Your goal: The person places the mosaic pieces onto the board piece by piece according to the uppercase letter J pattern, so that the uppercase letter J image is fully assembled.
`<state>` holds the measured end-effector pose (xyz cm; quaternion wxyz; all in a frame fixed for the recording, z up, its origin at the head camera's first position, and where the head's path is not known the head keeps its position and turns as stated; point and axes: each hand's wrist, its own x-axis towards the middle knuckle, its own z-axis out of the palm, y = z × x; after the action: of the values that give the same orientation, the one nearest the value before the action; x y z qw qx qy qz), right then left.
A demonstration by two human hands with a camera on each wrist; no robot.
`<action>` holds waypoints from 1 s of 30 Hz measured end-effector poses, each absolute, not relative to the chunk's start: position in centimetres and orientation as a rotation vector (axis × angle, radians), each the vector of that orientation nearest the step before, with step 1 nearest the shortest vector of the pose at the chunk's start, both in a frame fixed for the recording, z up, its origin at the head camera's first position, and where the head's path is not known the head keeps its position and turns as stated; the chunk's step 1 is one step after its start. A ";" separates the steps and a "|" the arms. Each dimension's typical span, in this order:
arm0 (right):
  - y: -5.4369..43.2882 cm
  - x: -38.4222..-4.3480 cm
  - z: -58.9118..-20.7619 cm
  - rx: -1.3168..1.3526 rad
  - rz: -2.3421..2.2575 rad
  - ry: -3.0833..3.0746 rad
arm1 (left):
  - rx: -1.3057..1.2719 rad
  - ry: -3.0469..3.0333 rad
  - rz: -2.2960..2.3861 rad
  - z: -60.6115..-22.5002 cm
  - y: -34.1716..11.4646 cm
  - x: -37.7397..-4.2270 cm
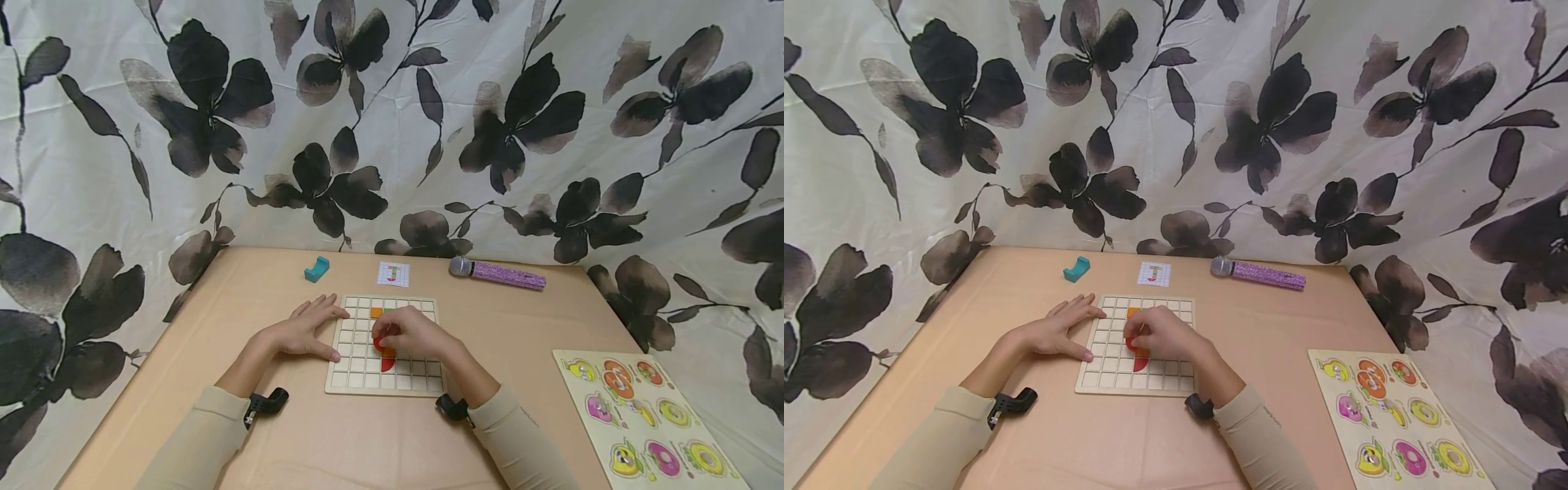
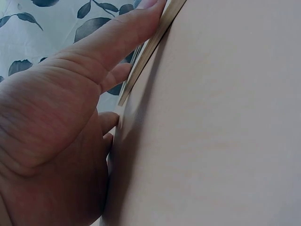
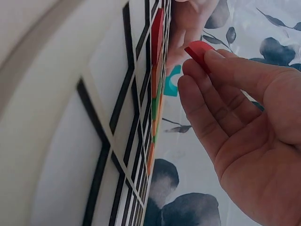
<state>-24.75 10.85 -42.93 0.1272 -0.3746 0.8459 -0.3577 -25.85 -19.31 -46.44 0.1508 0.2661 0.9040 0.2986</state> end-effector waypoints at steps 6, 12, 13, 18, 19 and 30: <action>10.3 -24.4 -42.8 -1.116 -0.996 2.426 | 0.771 2.598 0.867 -46.3 -19.4 -25.8; 9.8 -24.0 -42.9 -1.105 -0.942 2.400 | 0.777 2.599 0.861 -46.3 -19.3 -25.8; 9.8 -23.9 -42.9 -1.103 -0.930 2.404 | 0.780 2.600 0.860 -46.3 -19.3 -25.9; 9.6 -23.6 -42.9 -1.109 -0.900 2.412 | 0.783 2.597 0.863 -46.4 -19.4 -25.9; 9.6 -23.6 -43.0 -1.115 -0.893 2.414 | 0.781 2.597 0.864 -46.5 -19.4 -25.9; 9.3 -23.4 -43.2 -1.135 -0.865 2.413 | 0.783 2.600 0.858 -46.6 -19.4 -25.9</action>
<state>-23.39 9.35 -43.16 0.1684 -0.3991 0.8484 -0.3043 -25.91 -19.41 -46.55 0.1465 0.2721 0.9032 0.2980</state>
